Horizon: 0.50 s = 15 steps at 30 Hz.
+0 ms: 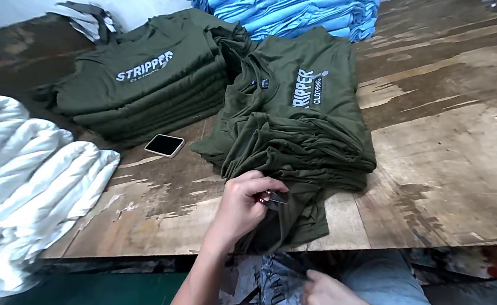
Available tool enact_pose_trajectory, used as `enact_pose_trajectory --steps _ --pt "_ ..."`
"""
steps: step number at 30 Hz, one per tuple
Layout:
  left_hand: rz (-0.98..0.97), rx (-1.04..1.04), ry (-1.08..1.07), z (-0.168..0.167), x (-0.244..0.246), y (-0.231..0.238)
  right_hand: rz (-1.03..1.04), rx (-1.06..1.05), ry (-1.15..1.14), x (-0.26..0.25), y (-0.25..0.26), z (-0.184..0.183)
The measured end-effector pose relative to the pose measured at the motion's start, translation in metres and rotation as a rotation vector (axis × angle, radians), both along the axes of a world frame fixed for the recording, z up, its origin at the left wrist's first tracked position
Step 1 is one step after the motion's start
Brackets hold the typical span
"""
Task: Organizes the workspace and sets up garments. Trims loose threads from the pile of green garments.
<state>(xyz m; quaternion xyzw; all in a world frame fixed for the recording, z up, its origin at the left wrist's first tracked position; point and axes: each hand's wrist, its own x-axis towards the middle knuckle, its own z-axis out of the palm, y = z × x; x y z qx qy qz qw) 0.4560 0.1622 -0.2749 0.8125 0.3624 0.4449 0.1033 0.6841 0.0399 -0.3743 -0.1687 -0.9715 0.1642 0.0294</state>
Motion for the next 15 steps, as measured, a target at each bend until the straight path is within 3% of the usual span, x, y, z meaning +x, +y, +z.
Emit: enact_pose_trajectory --steps 2,6,9,11,15 --pt "0.033 0.032 0.017 0.001 -0.001 0.001 -0.15 -0.047 -0.1 0.011 0.005 0.015" --pt "0.096 0.089 0.042 0.005 0.001 0.006 -0.568 0.469 0.434 0.014 0.021 0.035" --pt "0.154 0.147 0.092 0.016 0.002 0.009 -0.857 0.553 0.529 -0.001 0.051 0.053" --pt "0.207 0.183 0.134 0.024 -0.002 0.012 -0.811 0.474 0.549 0.0 0.068 0.049" --pt "0.249 0.232 0.187 0.027 -0.009 0.016 -0.433 0.458 0.631 0.045 0.058 0.061"
